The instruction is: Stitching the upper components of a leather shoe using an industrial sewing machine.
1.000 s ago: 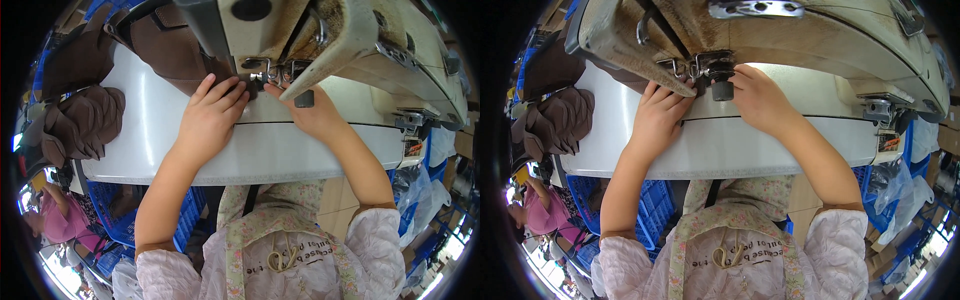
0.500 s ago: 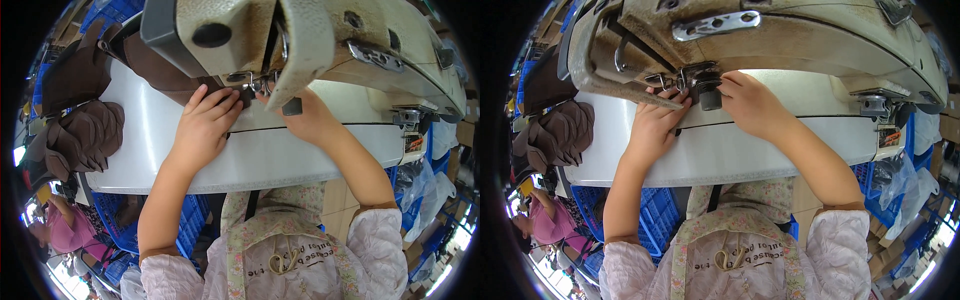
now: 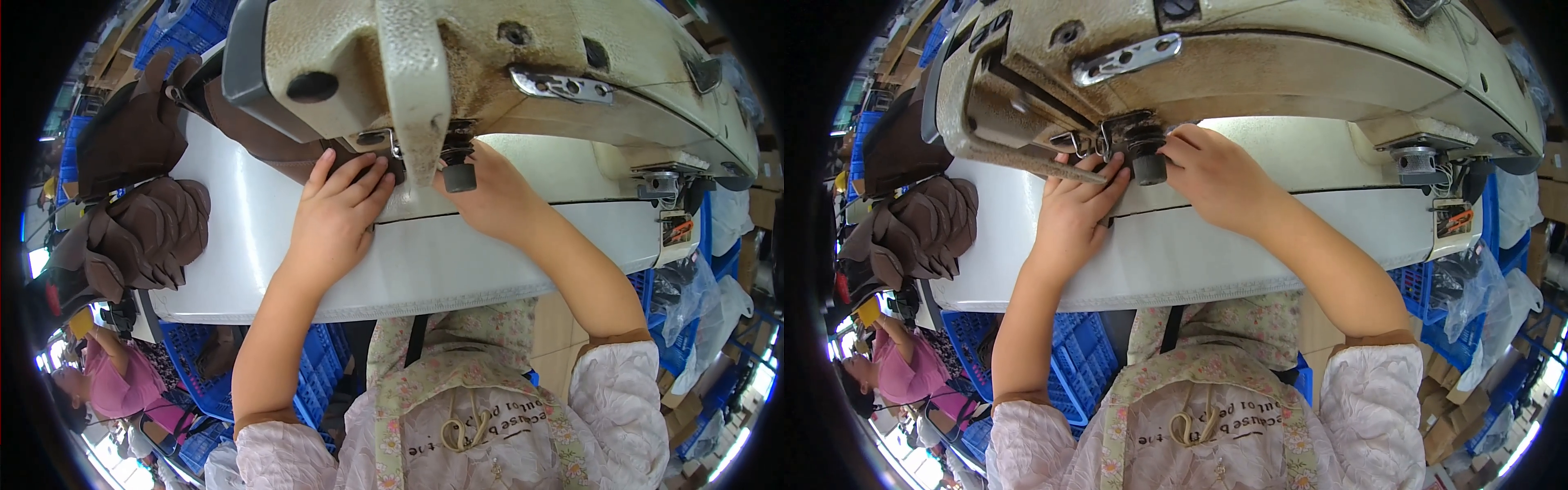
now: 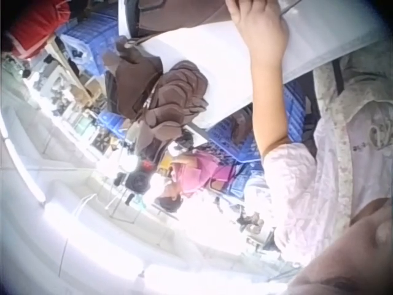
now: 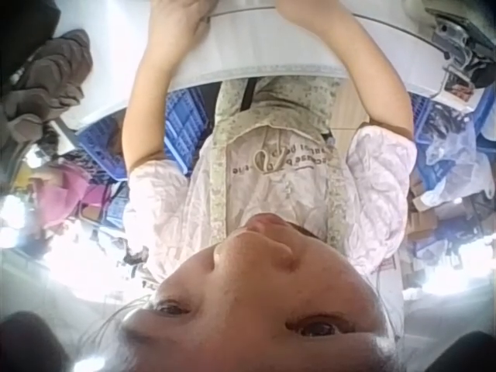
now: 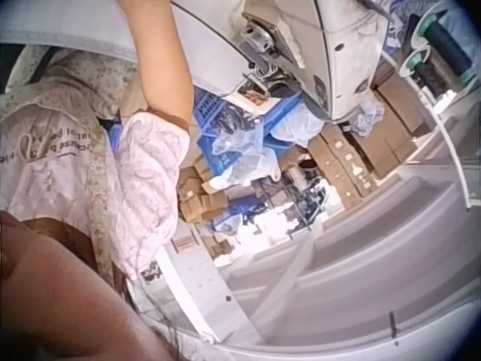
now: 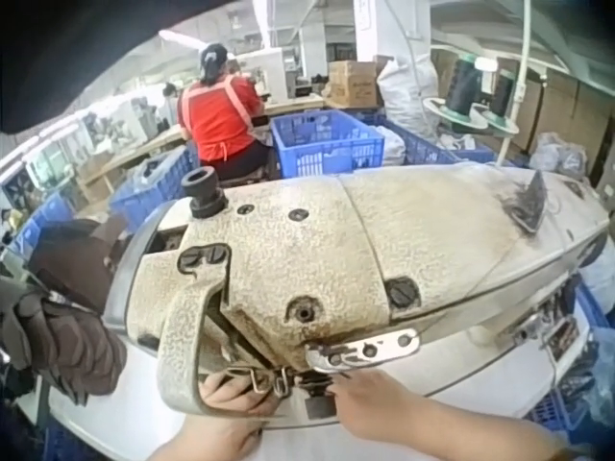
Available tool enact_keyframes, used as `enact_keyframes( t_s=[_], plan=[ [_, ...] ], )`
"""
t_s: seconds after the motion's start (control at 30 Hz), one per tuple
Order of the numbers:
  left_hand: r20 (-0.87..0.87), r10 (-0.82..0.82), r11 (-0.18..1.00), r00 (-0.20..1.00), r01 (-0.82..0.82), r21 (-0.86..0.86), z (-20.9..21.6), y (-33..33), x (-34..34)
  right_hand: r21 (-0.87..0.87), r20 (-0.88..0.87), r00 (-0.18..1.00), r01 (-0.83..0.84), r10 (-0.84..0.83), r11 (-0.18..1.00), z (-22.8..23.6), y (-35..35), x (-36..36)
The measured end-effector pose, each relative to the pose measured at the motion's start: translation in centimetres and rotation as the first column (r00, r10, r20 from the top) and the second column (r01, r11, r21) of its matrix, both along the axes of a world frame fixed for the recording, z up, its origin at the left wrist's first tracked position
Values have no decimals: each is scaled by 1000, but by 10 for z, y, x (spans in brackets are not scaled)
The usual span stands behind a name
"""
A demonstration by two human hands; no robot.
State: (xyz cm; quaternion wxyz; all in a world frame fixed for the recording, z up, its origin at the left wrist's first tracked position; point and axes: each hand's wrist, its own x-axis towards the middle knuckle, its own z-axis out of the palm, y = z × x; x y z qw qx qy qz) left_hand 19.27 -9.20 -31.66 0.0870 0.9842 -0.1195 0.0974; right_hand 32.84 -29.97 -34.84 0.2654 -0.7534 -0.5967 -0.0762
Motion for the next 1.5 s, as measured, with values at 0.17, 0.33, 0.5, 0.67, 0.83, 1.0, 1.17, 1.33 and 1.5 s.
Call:
enact_keyframes(
  t_s=[0.17,0.33,0.5,0.67,0.83,1.0,1.17,1.33,1.5],
  plan=[
    [-23,1,999,1000,-2,-33,-2,1,-1,19,18,1000,-1,1,1000,0,1,0],
    [-23,15,999,1000,-16,-51,-3,0,2,-36,20,1000,-9,10,999,-3,-2,3],
    [-3,-3,999,1000,2,-49,-2,1,4,-11,20,999,-26,26,1000,-7,-2,8],
    [7,-11,999,1000,11,-36,-2,4,8,43,-50,999,21,-18,999,-13,-2,9],
    [-12,0,1000,1000,0,-8,-3,7,12,51,9,1000,-20,20,999,-8,0,11],
    [28,10,1000,1000,-11,23,-7,9,15,74,-181,980,94,-80,993,-4,3,4],
    [19,35,999,999,-35,-4,-9,7,17,67,-159,981,124,-112,990,-1,3,2],
    [40,41,999,998,-41,-9,-11,7,18,57,-168,980,113,-102,992,-4,3,5],
    [68,38,999,997,-38,1,-13,6,18,36,-195,974,124,-115,992,-5,2,3]
  ],
)
